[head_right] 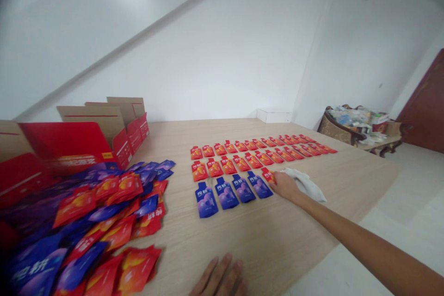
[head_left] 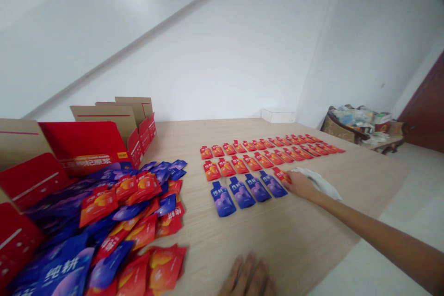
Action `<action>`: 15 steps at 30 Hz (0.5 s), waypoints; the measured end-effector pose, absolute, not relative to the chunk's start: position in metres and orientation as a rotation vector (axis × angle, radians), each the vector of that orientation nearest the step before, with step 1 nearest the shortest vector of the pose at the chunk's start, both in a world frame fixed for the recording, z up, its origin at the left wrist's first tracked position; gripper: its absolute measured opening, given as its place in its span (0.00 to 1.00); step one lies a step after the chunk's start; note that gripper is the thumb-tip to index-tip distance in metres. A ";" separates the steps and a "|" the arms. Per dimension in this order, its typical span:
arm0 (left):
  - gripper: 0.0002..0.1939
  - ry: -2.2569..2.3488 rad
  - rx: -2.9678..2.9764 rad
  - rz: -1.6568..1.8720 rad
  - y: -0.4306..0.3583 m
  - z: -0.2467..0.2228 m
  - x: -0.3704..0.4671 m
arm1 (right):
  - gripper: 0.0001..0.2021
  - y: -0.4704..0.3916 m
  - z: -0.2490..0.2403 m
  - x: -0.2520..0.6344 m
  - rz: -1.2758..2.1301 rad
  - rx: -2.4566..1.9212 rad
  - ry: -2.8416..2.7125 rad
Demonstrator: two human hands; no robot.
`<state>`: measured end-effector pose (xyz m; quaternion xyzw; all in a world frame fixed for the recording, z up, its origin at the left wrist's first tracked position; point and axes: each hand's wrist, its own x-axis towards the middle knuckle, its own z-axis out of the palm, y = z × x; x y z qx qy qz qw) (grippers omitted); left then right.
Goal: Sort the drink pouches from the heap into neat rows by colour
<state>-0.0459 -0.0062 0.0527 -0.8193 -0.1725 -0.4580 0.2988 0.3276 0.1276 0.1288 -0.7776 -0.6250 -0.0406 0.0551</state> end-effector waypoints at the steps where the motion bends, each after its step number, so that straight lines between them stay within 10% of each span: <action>1: 0.09 -0.453 -2.170 -1.214 -0.006 0.051 -0.046 | 0.16 0.130 0.131 0.329 -0.114 -2.420 -1.865; 7: 0.09 -0.461 -2.150 -1.175 -0.011 0.048 -0.046 | 0.13 0.136 0.154 0.318 0.039 -2.362 -1.685; 15: 0.14 -0.280 -2.328 -0.802 -0.030 0.056 -0.057 | 0.33 0.049 0.188 0.114 0.613 -1.178 -2.487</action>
